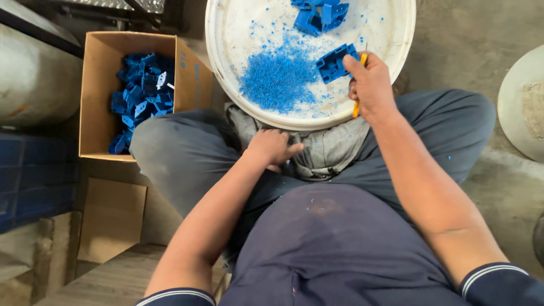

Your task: The person uses a utility knife to trim excess material from blue plastic components over a white container, then places the finished pieces into a cardboard box.

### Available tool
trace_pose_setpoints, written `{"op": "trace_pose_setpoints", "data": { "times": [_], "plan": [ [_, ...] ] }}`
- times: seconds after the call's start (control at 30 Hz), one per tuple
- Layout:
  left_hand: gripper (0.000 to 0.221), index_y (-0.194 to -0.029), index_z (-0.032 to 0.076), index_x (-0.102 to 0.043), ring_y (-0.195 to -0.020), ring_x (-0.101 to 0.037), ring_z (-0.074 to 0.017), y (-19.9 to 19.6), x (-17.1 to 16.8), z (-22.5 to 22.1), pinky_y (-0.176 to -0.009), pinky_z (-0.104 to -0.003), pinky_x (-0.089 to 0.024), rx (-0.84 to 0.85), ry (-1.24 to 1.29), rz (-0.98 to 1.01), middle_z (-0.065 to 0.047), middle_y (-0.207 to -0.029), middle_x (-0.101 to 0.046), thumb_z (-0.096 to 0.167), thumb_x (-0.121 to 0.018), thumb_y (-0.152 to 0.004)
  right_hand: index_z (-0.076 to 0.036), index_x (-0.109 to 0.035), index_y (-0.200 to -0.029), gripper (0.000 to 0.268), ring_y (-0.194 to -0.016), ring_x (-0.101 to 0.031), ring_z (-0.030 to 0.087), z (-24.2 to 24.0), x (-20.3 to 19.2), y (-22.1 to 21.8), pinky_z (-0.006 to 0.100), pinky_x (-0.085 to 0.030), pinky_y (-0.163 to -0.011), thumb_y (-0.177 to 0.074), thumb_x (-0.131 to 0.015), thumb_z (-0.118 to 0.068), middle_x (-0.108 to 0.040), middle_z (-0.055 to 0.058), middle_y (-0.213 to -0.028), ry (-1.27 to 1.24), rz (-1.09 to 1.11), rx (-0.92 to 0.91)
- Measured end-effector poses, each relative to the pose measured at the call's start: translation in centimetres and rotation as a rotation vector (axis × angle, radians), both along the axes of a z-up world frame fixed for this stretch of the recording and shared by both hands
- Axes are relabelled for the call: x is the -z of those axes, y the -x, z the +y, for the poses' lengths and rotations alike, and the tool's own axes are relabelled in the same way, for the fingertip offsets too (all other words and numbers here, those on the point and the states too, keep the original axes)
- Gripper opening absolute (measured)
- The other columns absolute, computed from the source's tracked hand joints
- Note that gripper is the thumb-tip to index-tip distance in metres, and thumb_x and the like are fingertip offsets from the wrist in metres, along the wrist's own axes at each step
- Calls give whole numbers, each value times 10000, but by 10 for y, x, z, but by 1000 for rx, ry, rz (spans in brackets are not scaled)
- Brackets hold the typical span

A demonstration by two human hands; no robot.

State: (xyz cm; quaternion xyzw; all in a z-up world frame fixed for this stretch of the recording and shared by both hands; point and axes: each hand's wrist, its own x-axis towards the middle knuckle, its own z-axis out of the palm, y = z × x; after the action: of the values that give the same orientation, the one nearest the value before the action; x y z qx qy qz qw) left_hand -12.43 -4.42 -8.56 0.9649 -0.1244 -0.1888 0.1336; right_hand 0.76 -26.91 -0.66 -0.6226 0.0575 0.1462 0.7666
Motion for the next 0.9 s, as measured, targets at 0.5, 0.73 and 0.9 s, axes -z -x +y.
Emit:
{"op": "trace_pose_setpoints", "data": {
  "times": [0.5,0.73,0.9],
  "plan": [
    [833,-1233,97,-744,-1325,-577,-324,-24,29,-16,-1107,-392,-438,17,-228,600,-177,-1366,-646,803,-521,-850,-72,-618,-1058,184,-483,-419,36,-20,10,8,231,-353,-438,-983,-727,-201,-526,-44,-718,3,-8,64],
    [517,-1049,106,-789,-1053,-705,-343,-47,-65,-51,-916,-451,-548,170,-177,365,-157,-1111,-748,564,-643,-860,-79,-642,-1048,185,-485,-434,29,-18,4,7,217,-343,-439,-939,-740,-193,-542,-62,-689,85,-2,-7],
    [348,-1089,116,-723,-895,-700,-364,-101,-136,2,-764,-485,-528,-126,379,-29,-121,-951,-752,380,-696,-864,-46,-681,-1070,202,-627,-397,10,-21,-4,-1,236,-343,-542,-966,-764,-198,-519,-72,-739,383,-258,-18]
  ]
}}
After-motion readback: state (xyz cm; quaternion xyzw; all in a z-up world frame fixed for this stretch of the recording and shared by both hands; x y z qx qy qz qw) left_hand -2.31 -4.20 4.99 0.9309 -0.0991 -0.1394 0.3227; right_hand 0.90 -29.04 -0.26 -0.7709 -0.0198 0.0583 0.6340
